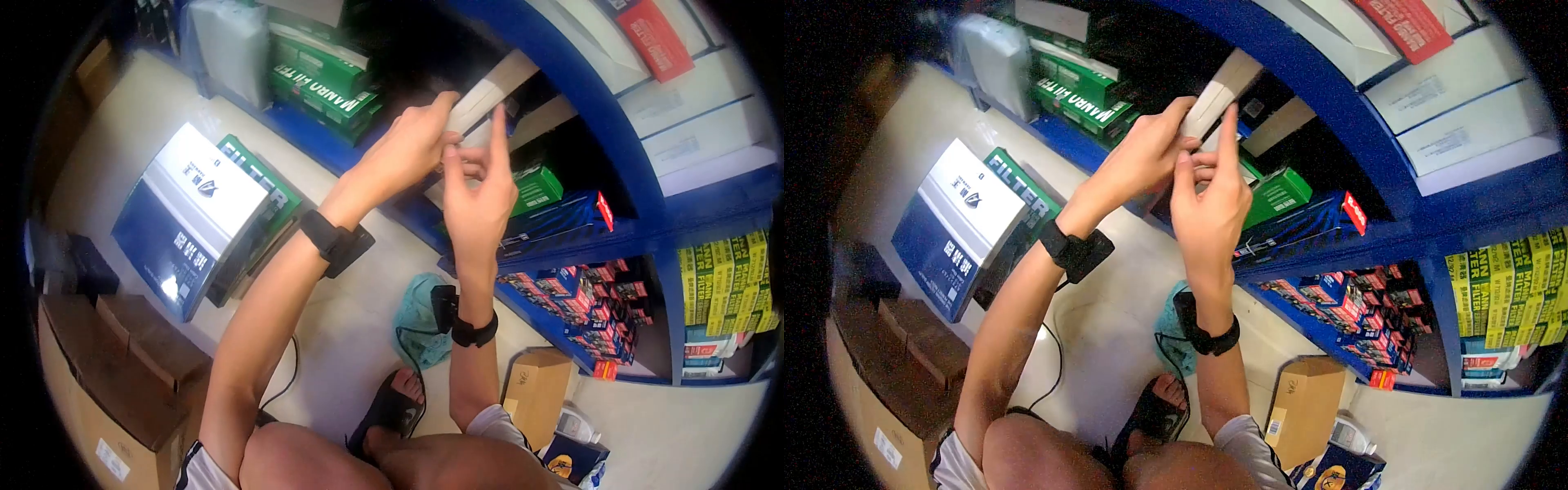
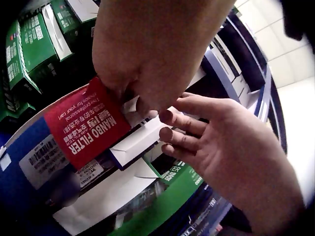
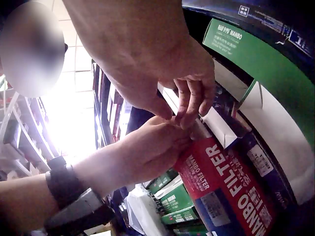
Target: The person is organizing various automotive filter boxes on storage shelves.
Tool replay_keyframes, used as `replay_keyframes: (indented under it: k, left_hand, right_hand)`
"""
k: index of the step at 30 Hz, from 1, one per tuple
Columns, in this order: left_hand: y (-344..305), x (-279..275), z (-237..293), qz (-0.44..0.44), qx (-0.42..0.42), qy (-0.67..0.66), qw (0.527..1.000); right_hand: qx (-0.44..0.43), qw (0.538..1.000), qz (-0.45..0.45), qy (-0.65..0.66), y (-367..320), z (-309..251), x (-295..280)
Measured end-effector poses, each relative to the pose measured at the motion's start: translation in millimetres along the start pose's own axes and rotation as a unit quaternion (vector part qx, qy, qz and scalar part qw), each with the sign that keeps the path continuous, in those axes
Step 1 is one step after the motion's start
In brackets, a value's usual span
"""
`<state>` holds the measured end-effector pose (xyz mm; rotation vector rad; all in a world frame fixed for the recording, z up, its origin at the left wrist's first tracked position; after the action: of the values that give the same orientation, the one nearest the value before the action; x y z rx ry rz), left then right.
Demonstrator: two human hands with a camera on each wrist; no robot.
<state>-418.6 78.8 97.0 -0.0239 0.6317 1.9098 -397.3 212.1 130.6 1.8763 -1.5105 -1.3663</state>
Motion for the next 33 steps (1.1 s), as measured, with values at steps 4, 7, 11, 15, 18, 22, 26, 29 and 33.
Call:
replay_keyframes:
  k: [4,7,11,15,18,22,26,29,33]
  left_hand:
    - [-27,-22,12,0.059,0.027,0.039,0.997]
    - [-68,-50,18,0.094,0.011,0.084,0.992]
    - [-119,-94,13,0.179,-0.003,0.185,0.966]
    - [-169,-147,5,0.247,-0.075,0.272,0.927]
    - [-216,-193,-5,0.346,-0.162,0.353,0.854]
    - [-270,-240,-25,0.402,-0.257,0.385,0.790]
    - [-310,-259,-51,0.460,-0.295,0.328,0.771]
    - [-326,-265,-69,0.464,-0.307,0.311,0.770]
    - [-347,-276,-85,0.527,-0.349,0.188,0.752]
  right_hand:
    - [-0.007,0.999,0.041,0.005,-5,-13,-4]
    - [-0.041,0.998,0.056,0.010,-13,-34,3]
    - [-0.028,0.995,0.021,0.091,-31,-43,38]
    - [0.015,0.988,-0.050,0.143,-52,-50,89]
    - [0.047,0.979,-0.158,0.121,-76,-52,137]
    - [0.030,0.969,-0.213,0.120,-103,-65,186]
    - [0.027,0.969,-0.236,0.071,-114,-50,217]
    - [0.144,0.940,-0.243,0.193,-124,-21,240]
    - [0.199,0.911,-0.256,0.253,-126,-12,253]
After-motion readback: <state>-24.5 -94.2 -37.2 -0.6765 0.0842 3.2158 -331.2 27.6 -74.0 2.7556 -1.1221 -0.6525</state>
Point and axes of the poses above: each hand's wrist, its own y-axis towards the middle knuckle, its own x-axis out of the palm, z = x × y, the point moved 8 cm from there along y, towards the middle knuckle, and after that the axes turned 14 degrees about -x, right-handed, at the moved point
